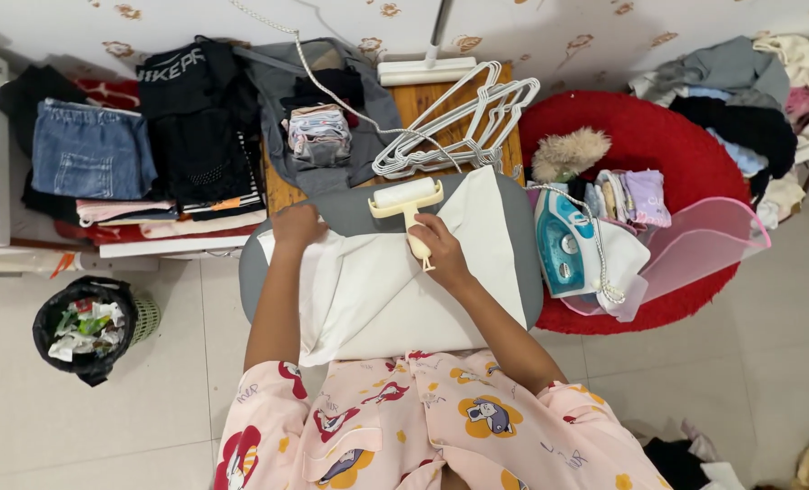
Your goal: The person cleans a white shirt by rolling a lint roller across the fabric while it is laid out on an ironing board.
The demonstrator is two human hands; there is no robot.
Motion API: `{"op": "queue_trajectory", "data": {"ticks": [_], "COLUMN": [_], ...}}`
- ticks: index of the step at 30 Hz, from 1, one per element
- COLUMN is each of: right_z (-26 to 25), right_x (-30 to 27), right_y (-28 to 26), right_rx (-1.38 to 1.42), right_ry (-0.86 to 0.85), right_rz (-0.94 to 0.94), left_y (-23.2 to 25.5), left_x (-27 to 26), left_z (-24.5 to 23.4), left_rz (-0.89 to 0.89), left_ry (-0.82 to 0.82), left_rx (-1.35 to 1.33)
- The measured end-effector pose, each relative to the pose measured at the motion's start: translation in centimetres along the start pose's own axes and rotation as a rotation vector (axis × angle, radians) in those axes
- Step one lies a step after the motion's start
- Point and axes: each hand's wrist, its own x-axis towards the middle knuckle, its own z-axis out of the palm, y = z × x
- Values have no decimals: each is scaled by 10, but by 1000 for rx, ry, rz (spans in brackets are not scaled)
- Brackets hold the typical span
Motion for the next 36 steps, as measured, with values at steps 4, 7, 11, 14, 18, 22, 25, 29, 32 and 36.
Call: {"op": "queue_trajectory", "data": {"ticks": [4, 7, 11, 14, 18, 22, 25, 29, 32, 36], "right_z": [-1, -4, 7, 23, 47, 55, 55, 59, 69, 87], "right_x": [-4, -9, -18, -21, -22, -23, -21, -17, -13, -6], "right_y": [-1, -4, -18, -27, -31, -27, -26, -41, -55, -69], "right_rx": [10, 77, 205, 267, 285, 259, 228, 217, 219, 161], "right_ry": [-19, -115, -228, -223, -228, -237, -202, -169, -225, -282], "right_rz": [36, -87, -109, -122, -88, -42, -74, -170, -252, -349], "left_y": [-18, -33, -46, -51, -54, -56, -56, -58, -56, -72], "left_x": [9, 22, 27, 23, 14, 4, -2, -10, -16, -21], "left_z": [-9, 7, 26, 25, 19, 16, 10, 1, 1, 8], "left_rz": [131, 222, 298, 182, 62, 100, 77, 219, 145, -4], "left_ry": [-144, -145, -142, -205, -83, 42, 33, 214, 244, 335], "left_rx": [-287, -513, -629, -654, -714, -693, -627, -502, -440, -434]}}
